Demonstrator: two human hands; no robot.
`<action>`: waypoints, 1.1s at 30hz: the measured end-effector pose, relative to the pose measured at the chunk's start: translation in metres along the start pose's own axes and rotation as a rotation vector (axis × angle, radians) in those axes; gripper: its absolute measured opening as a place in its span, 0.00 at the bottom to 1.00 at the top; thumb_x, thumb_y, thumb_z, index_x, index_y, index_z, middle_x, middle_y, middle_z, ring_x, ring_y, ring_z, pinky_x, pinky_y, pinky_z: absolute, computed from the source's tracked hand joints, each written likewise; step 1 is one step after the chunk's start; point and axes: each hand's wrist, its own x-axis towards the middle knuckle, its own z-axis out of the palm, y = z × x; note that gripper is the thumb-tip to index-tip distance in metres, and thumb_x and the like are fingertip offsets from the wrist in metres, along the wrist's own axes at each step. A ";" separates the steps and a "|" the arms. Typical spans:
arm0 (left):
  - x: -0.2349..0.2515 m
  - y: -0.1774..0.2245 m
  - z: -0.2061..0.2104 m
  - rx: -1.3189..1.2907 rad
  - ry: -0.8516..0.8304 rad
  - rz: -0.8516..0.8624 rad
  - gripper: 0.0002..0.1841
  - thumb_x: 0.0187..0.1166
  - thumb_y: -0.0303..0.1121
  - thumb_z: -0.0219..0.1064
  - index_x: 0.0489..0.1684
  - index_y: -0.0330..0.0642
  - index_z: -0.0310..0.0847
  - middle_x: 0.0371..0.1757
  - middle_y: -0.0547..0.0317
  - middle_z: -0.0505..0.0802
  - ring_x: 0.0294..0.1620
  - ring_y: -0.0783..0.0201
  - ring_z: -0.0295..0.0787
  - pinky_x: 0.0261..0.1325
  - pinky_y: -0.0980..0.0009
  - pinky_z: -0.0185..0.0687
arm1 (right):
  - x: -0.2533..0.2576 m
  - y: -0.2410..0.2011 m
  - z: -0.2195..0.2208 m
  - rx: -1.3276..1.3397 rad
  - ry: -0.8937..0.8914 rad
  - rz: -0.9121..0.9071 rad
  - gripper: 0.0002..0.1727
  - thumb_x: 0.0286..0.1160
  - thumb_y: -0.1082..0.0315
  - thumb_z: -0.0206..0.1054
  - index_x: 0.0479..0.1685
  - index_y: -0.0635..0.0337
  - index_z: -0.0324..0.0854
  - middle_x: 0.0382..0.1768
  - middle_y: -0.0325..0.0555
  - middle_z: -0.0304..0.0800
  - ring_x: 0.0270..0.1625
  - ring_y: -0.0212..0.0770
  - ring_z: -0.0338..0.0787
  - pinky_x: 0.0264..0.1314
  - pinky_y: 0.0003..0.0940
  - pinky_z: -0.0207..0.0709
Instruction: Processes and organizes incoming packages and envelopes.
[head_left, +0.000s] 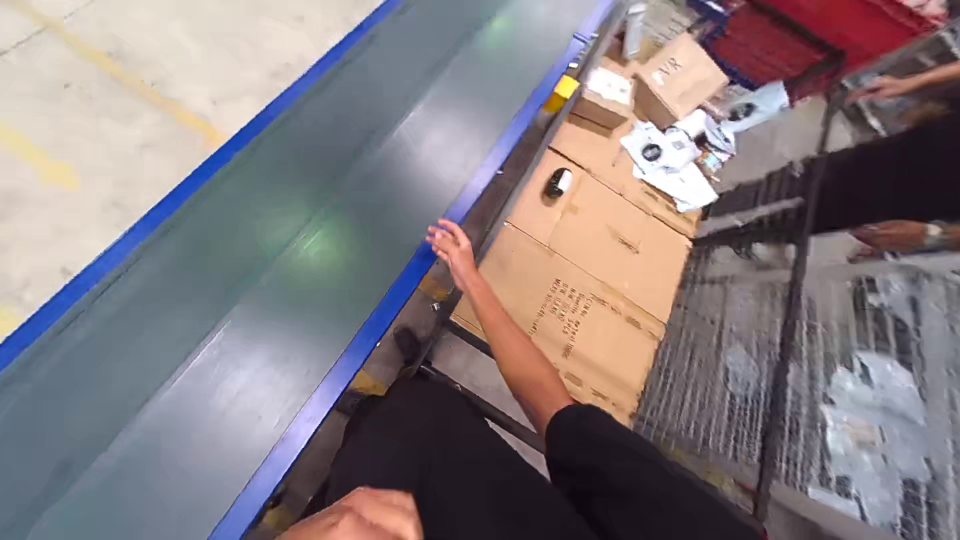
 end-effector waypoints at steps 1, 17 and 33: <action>-0.005 0.001 0.005 0.035 0.042 -0.027 0.26 0.84 0.58 0.61 0.41 0.41 0.89 0.53 0.52 0.93 0.64 0.57 0.87 0.72 0.59 0.80 | -0.019 0.018 0.024 0.000 -0.048 0.026 0.25 0.87 0.69 0.59 0.80 0.67 0.67 0.64 0.57 0.89 0.60 0.49 0.92 0.61 0.43 0.88; -0.174 0.032 0.100 0.171 0.572 0.144 0.20 0.84 0.40 0.62 0.59 0.30 0.86 0.61 0.50 0.91 0.64 0.62 0.87 0.71 0.65 0.80 | -0.143 0.095 0.372 -0.924 -0.973 -0.225 0.32 0.77 0.52 0.71 0.74 0.63 0.76 0.68 0.56 0.86 0.66 0.45 0.89 0.68 0.43 0.85; -0.309 0.046 0.180 0.233 0.996 0.393 0.14 0.74 0.32 0.68 0.45 0.27 0.87 0.46 0.49 0.92 0.43 0.68 0.86 0.51 0.72 0.80 | -0.152 0.134 0.609 -1.554 -0.831 -0.386 0.62 0.41 0.40 0.90 0.82 0.63 0.65 0.70 0.74 0.79 0.74 0.72 0.78 0.73 0.70 0.69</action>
